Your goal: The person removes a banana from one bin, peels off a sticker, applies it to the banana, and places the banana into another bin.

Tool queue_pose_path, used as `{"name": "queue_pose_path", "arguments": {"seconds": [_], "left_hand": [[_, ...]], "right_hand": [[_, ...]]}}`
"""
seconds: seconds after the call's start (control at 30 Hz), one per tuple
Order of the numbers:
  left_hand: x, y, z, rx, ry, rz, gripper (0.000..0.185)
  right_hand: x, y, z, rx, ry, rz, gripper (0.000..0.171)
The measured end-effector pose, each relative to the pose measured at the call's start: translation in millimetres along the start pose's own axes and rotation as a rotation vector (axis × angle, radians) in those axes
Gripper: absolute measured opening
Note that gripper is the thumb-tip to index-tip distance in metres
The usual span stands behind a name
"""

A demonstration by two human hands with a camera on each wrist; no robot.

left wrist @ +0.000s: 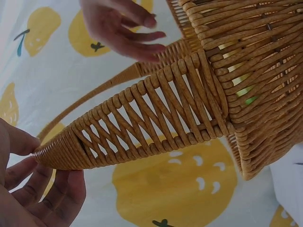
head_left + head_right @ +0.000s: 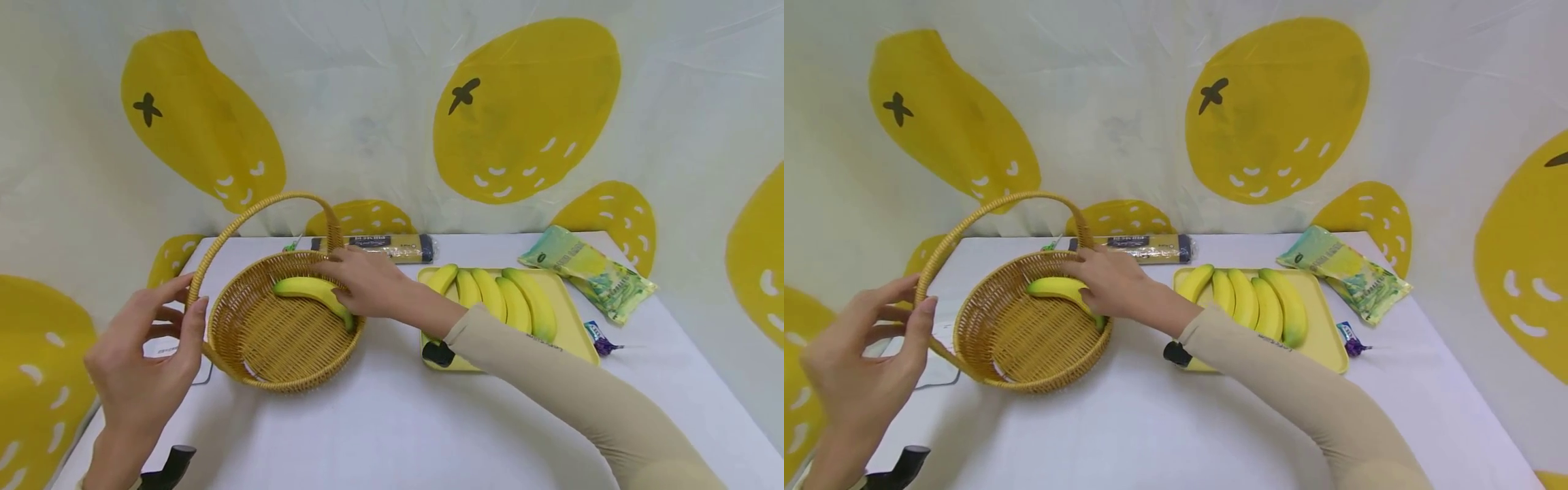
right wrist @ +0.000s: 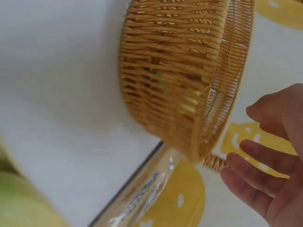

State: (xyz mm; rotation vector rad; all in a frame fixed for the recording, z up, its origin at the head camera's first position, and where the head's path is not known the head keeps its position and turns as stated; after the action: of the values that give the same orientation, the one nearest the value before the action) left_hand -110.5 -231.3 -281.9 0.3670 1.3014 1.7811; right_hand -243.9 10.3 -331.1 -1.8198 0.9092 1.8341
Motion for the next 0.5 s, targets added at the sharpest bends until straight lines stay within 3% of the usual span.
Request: {"name": "queue_pose_path", "arguments": {"seconds": [0.3,0.5], "left_hand": [[-0.2,-0.2,0.9,0.014,0.018,0.008,0.028],[-0.7,-2.2,-1.9,0.008,0.045,-0.018,0.03]], "right_hand": [[-20,-34,14,-0.04,0.033,0.187,0.044],[-30,-57,24,-0.029,0.063,0.232,0.043]]}}
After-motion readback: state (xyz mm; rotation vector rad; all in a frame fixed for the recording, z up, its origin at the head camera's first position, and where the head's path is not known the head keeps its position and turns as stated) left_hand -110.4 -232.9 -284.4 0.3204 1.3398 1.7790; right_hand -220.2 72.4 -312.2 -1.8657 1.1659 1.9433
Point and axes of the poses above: each hand's wrist, its own y-axis towards the middle knuckle, its own x-axis out of the palm, z = x × y, the point moved 4 cm from there along y, towards the middle knuckle, and after that the axes turned 2 degrees about x, right-handed, at the moved point
